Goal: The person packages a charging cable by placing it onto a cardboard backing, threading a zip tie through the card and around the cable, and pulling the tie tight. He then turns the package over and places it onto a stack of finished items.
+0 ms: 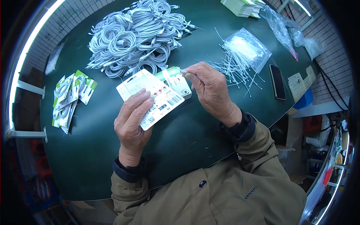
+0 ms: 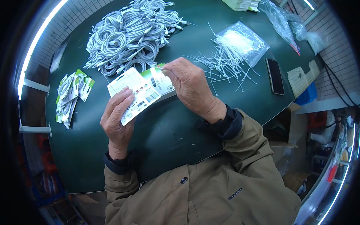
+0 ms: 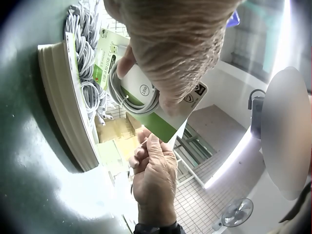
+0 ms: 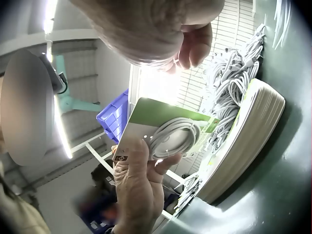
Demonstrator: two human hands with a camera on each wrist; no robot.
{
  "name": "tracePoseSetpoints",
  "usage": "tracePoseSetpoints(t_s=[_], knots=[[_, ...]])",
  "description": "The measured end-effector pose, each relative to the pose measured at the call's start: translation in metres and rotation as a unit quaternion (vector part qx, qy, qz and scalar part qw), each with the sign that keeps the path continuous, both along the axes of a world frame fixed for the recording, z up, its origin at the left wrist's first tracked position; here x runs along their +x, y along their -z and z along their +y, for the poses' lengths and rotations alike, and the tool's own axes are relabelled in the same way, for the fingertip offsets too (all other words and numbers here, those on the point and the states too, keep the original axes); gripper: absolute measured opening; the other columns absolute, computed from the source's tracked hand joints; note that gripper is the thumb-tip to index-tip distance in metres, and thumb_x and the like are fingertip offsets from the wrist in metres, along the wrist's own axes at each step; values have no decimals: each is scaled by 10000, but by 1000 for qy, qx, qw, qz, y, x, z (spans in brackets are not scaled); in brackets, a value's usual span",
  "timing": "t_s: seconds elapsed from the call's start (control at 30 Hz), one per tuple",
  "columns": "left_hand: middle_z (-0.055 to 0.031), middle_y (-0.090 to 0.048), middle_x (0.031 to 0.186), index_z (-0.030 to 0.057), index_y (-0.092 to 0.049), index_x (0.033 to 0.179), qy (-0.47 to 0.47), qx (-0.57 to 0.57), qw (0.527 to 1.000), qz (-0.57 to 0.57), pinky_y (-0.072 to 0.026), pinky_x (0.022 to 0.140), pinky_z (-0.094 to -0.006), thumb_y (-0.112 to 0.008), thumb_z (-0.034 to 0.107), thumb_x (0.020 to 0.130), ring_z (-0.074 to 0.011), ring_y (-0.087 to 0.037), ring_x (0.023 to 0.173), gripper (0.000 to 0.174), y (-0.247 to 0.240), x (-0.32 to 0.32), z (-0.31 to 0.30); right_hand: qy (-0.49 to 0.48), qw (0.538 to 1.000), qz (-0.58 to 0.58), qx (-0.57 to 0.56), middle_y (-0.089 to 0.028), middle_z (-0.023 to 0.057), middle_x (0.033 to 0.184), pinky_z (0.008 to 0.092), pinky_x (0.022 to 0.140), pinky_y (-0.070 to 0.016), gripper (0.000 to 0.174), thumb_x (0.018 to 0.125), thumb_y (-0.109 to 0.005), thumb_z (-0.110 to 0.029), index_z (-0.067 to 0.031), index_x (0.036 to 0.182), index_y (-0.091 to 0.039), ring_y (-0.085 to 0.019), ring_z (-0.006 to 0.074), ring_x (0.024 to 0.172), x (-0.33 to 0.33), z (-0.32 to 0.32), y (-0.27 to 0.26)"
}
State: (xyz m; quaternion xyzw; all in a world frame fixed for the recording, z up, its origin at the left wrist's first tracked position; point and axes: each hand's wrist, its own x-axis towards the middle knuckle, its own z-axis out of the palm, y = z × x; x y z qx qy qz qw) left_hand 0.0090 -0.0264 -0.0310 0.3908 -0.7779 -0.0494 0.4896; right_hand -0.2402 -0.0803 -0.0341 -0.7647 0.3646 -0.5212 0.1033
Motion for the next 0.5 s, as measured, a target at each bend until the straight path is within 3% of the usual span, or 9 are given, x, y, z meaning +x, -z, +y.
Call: tracePoseSetpoints(t_s=[0.03,0.13,0.27,0.5], knots=[[-173,-780,1153,12,-787,1106,-1,-7,1000,-3,-577,1026,-433,-841,45,862,-351,-745,1164,252,1,0,0,-6,999,12,-47,-718,104,972,256,607,-518,124,1029,-674,-40,17,1129,-720,-621,114,687,-1,-2,-1],[-172,-786,1130,6,-775,1079,-1,-22,1000,-3,-582,1016,-434,-833,31,864,-358,-750,1151,224,4,1,-1,-28,999,-26,-1,-708,122,1052,261,637,-535,132,999,-694,2,25,1125,-724,-650,127,748,0,10,-10],[-179,-791,1105,9,-718,1016,2,-37,999,1,-595,995,-441,-851,19,839,-375,-756,1139,222,3,0,-3,-66,985,-160,22,-758,144,985,319,746,-601,199,898,-797,32,20,1089,-742,-751,226,886,10,28,-22],[-184,-793,1101,13,-688,987,22,-37,999,-5,-604,977,-444,-889,49,805,-388,-760,1128,274,4,-2,-1,-223,946,-228,55,-765,183,998,304,760,-614,231,893,-796,79,52,1088,-676,-748,210,900,16,41,-20]])
